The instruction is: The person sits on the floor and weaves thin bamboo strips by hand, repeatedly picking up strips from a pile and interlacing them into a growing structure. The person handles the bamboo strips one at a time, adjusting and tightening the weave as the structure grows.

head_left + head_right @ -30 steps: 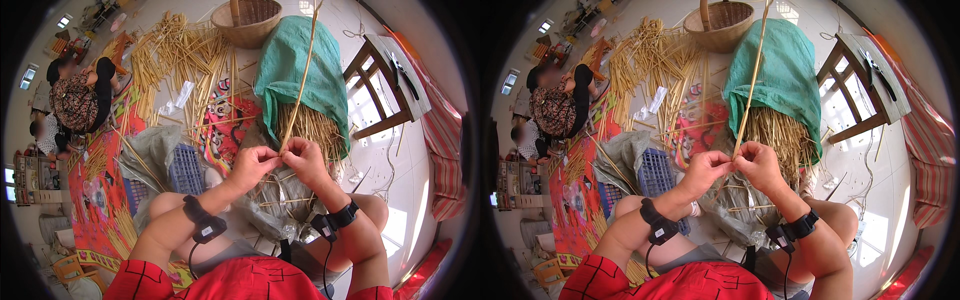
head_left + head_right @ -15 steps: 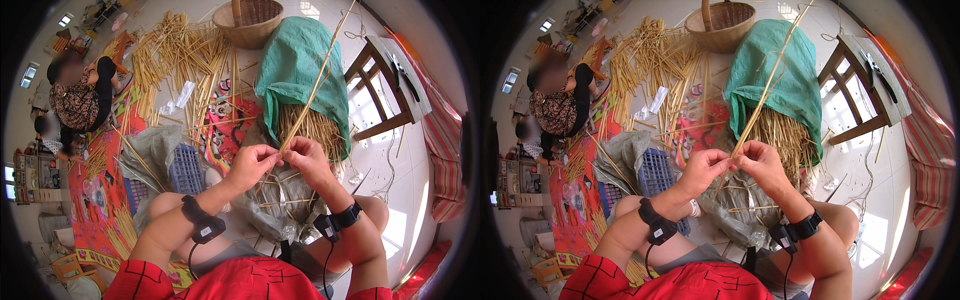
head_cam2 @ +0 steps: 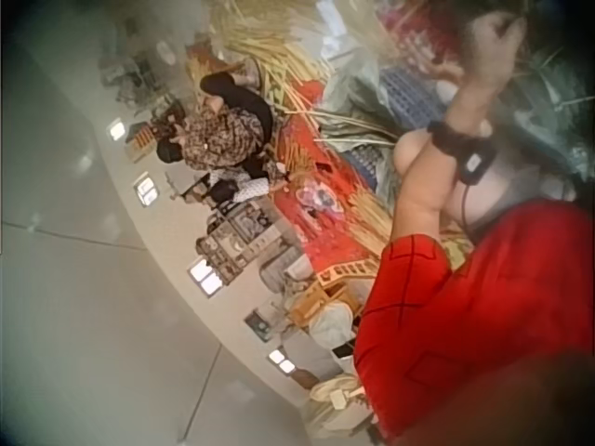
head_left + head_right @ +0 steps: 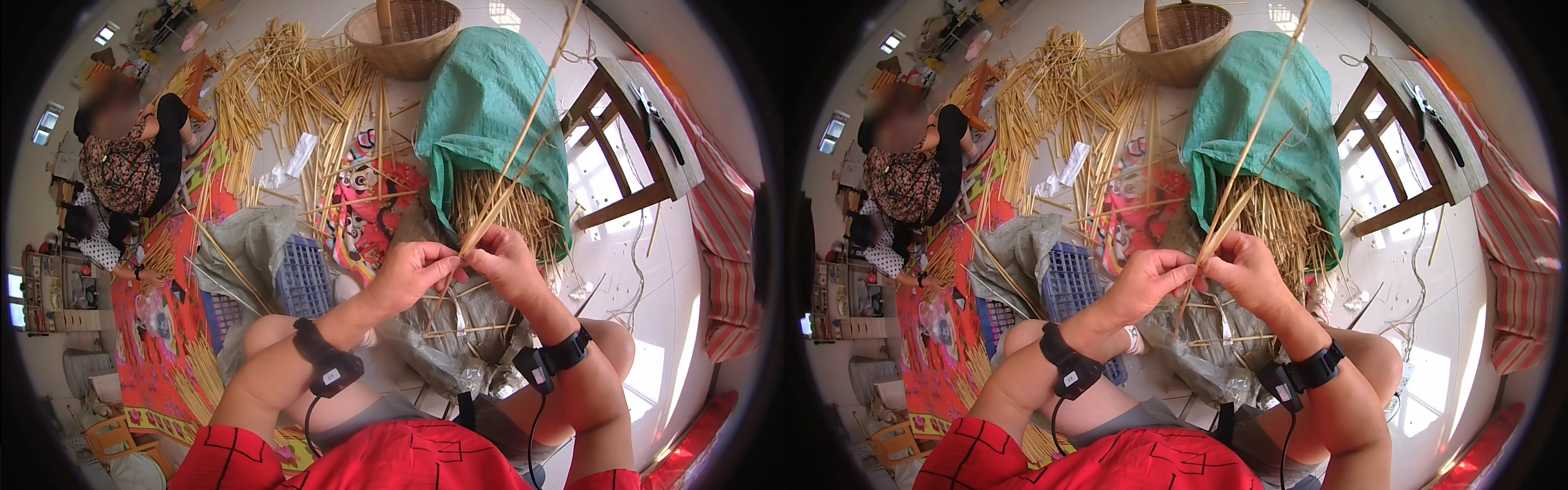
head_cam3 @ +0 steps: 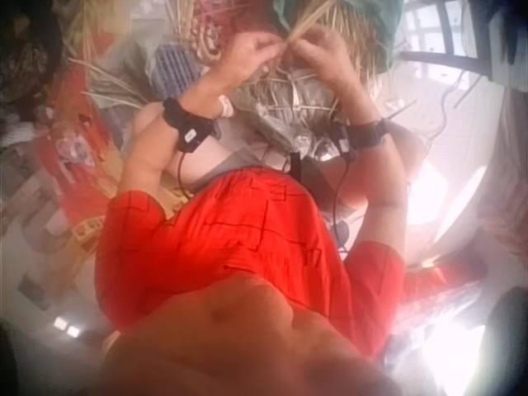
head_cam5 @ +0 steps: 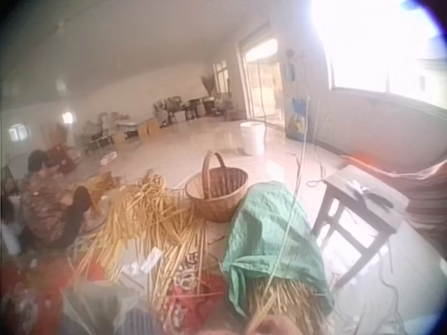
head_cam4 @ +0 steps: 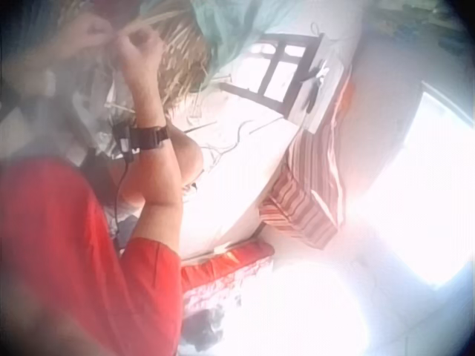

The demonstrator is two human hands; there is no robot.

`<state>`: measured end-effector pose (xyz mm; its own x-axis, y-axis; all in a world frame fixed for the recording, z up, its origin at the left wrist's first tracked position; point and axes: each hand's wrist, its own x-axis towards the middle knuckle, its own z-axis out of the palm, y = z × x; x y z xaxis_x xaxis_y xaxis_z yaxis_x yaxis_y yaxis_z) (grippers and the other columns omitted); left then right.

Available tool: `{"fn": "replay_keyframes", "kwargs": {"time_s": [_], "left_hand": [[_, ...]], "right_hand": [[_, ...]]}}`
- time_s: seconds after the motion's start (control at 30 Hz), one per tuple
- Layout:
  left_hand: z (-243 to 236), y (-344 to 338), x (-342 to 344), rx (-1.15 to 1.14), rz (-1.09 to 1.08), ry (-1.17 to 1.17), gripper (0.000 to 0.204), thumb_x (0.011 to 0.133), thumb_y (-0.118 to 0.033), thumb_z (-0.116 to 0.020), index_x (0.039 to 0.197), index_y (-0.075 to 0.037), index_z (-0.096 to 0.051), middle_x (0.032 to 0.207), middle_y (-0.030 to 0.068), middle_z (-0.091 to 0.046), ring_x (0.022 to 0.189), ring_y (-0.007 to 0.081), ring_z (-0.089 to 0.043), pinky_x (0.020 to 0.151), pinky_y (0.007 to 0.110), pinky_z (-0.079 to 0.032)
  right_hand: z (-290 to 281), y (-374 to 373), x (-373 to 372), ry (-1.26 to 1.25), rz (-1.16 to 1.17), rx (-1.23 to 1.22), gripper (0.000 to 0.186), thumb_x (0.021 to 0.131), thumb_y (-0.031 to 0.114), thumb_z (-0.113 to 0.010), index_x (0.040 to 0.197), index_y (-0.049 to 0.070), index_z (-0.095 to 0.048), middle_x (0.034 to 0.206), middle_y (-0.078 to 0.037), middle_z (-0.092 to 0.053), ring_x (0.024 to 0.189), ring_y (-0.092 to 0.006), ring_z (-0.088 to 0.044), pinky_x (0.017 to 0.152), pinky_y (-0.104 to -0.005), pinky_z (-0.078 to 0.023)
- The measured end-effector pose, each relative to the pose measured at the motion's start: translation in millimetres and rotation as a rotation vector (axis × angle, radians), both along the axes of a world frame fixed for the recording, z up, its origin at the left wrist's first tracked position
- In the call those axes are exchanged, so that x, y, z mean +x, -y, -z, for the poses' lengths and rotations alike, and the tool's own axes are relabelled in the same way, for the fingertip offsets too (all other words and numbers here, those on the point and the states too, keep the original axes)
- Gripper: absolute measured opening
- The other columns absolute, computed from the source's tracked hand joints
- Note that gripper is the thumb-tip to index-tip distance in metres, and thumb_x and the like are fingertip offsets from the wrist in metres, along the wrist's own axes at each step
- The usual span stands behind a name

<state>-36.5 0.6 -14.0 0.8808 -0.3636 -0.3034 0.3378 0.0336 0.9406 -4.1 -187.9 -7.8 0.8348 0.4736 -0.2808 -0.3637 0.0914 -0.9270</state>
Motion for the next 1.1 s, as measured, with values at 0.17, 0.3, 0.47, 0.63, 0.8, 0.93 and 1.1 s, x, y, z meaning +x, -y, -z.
{"fn": "replay_keyframes", "kwargs": {"time_s": [0.17,0.3,0.47,0.63,0.8,0.93,1.1], "left_hand": [[3,-1,2,-0.01,-0.009,0.004,0.021,0.095,-0.017,-0.057,0.103,0.0,-0.067,0.081,0.0027,-0.069,0.065,0.0032,-0.053,0.06,0.02,-0.045],[8,2,0,0.045,-0.032,0.012,0.022,0.095,-0.017,-0.056,0.102,0.0,-0.067,0.081,0.0027,-0.069,0.065,0.0034,-0.053,0.06,0.02,-0.045],[8,2,0,0.035,-0.021,-0.016,0.023,0.096,-0.018,-0.054,0.102,0.001,-0.066,0.082,0.0027,-0.069,0.065,0.0033,-0.052,0.06,0.019,-0.044],[3,2,0,0.001,0.066,-0.08,0.023,0.097,-0.017,-0.052,0.104,0.001,-0.065,0.086,0.0031,-0.068,0.066,0.0028,-0.051,0.06,0.019,-0.044],[-1,8,-4,-0.043,0.093,-0.128,0.023,0.098,-0.016,-0.05,0.105,0.001,-0.063,0.087,0.0039,-0.067,0.067,0.0024,-0.05,0.061,0.018,-0.044],[7,6,-4,-0.006,0.022,-0.069,0.023,0.098,-0.016,-0.049,0.105,0.001,-0.062,0.087,0.0047,-0.067,0.066,0.0023,-0.05,0.062,0.018,-0.044],[10,6,-2,0.048,-0.018,-0.041,0.022,0.097,-0.016,-0.05,0.104,0.001,-0.062,0.087,0.0048,-0.067,0.065,0.0023,-0.05,0.061,0.018,-0.044]], "right_hand": [[0,-1,-1,-0.031,0.038,0.024,0.01,0.081,0.005,-0.063,0.09,0.0,-0.063,0.083,-0.002,-0.064,0.078,-0.0078,-0.06,0.071,-0.023,-0.048],[0,-3,-1,0.025,0.04,-0.006,0.01,0.082,0.006,-0.063,0.089,0.0,-0.064,0.082,-0.002,-0.065,0.075,-0.0083,-0.06,0.069,-0.023,-0.048],[0,-1,2,0.033,0.007,-0.064,0.009,0.082,0.006,-0.063,0.088,-0.001,-0.065,0.081,-0.003,-0.066,0.073,-0.0088,-0.06,0.067,-0.0227,-0.048],[4,5,4,0.004,-0.059,-0.052,0.011,0.083,0.008,-0.061,0.088,-0.001,-0.065,0.08,-0.004,-0.066,0.072,-0.0087,-0.06,0.066,-0.0231,-0.048],[26,12,5,0.127,0.083,-0.419,0.012,0.081,0.01,-0.061,0.086,0.001,-0.066,0.079,-0.007,-0.067,0.071,-0.0134,-0.063,0.064,-0.028,-0.049],[22,22,4,0.349,-0.305,-1.286,0.015,0.08,0.014,-0.058,0.084,0.004,-0.069,0.083,-0.013,-0.069,0.077,-0.0248,-0.068,0.063,-0.0339,-0.052],[24,33,-7,0.46,-0.641,-1.512,0.016,0.08,0.014,-0.057,0.084,0.005,-0.07,0.086,-0.016,-0.069,0.081,-0.0299,-0.068,0.066,-0.0371,-0.053]]}}
